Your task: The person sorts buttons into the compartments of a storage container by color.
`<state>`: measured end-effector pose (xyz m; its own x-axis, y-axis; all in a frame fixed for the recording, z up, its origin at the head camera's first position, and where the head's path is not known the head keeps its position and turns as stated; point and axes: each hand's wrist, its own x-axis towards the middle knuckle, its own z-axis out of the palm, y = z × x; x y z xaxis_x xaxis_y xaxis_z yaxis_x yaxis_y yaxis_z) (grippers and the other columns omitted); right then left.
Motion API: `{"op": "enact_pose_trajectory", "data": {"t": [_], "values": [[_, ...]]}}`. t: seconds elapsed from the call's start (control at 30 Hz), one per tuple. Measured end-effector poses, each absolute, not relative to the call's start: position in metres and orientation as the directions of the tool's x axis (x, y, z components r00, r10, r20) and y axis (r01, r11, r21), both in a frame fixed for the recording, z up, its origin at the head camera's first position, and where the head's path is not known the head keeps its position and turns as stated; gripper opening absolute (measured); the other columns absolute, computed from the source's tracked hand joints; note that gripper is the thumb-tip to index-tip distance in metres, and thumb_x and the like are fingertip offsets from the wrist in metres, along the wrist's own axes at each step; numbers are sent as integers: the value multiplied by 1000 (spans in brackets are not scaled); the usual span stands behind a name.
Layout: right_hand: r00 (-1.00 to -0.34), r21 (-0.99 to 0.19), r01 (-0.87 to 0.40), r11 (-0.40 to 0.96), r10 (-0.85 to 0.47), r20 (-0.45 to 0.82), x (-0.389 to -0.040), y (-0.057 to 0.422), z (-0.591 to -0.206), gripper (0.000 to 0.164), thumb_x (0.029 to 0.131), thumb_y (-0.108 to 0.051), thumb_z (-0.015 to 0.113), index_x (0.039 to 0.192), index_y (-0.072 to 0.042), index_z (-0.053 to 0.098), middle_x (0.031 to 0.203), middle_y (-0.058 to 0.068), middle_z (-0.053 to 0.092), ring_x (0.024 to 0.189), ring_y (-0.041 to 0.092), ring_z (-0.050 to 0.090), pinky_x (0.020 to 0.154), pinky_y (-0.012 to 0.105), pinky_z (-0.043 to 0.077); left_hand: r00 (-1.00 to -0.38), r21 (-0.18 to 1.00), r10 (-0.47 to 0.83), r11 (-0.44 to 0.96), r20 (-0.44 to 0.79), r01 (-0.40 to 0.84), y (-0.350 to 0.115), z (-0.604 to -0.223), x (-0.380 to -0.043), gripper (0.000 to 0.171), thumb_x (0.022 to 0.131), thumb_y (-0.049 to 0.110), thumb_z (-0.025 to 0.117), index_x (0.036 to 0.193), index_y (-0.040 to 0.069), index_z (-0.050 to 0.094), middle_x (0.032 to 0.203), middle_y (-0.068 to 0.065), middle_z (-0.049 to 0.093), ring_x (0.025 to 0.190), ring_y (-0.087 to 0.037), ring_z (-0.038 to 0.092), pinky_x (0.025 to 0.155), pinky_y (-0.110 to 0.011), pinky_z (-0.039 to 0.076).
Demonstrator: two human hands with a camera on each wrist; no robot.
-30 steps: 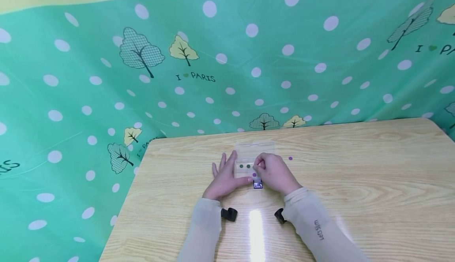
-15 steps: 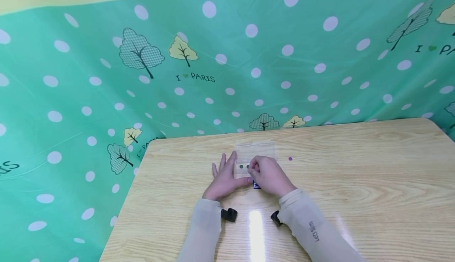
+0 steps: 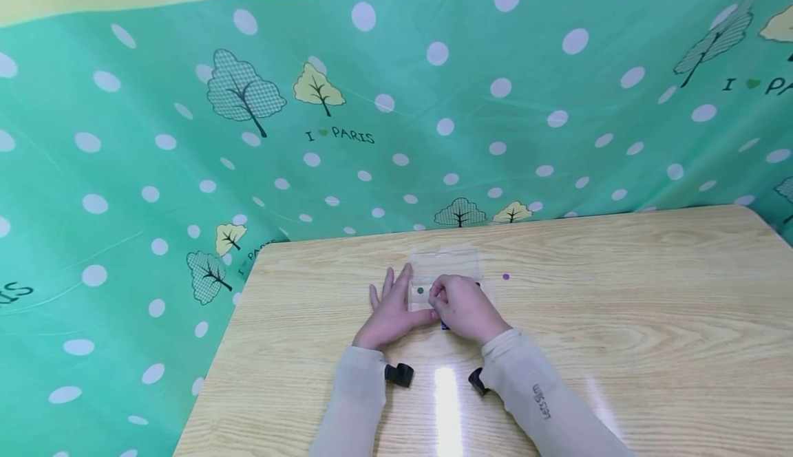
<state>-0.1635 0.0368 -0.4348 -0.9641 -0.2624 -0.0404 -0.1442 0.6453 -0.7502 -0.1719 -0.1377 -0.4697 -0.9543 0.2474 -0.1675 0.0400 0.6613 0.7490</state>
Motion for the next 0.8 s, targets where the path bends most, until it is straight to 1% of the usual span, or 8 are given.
{"op": "enact_pose_trajectory", "data": {"t": [0.3,0.47,0.8], "values": [[-958,-735,-147,662,-281,-62,-165,36,-438,7,94,-8,67,88,-9,66,64,-4,57,56,12,51,57,29,45,-956,743,241,668,-168,38,-138,-471,-172,119,75,59,81,163,15,14,167,-2,14,154,-23,-11,114,-52,-25],[-958,-735,-140,664,-279,-69,-166,36,-438,7,95,-8,67,88,-9,66,64,-3,57,55,13,51,56,30,45,-956,739,246,672,-160,49,-138,-471,-173,119,75,59,81,162,13,14,167,-3,15,154,-25,-10,114,-53,-25],[-956,-728,-157,667,-289,-57,-167,37,-439,6,95,-7,66,89,-7,66,64,-2,57,56,13,52,55,29,45,-955,740,252,671,-159,54,-138,-472,-174,119,74,57,81,162,12,14,167,-3,15,154,-25,-10,114,-53,-25]]}}
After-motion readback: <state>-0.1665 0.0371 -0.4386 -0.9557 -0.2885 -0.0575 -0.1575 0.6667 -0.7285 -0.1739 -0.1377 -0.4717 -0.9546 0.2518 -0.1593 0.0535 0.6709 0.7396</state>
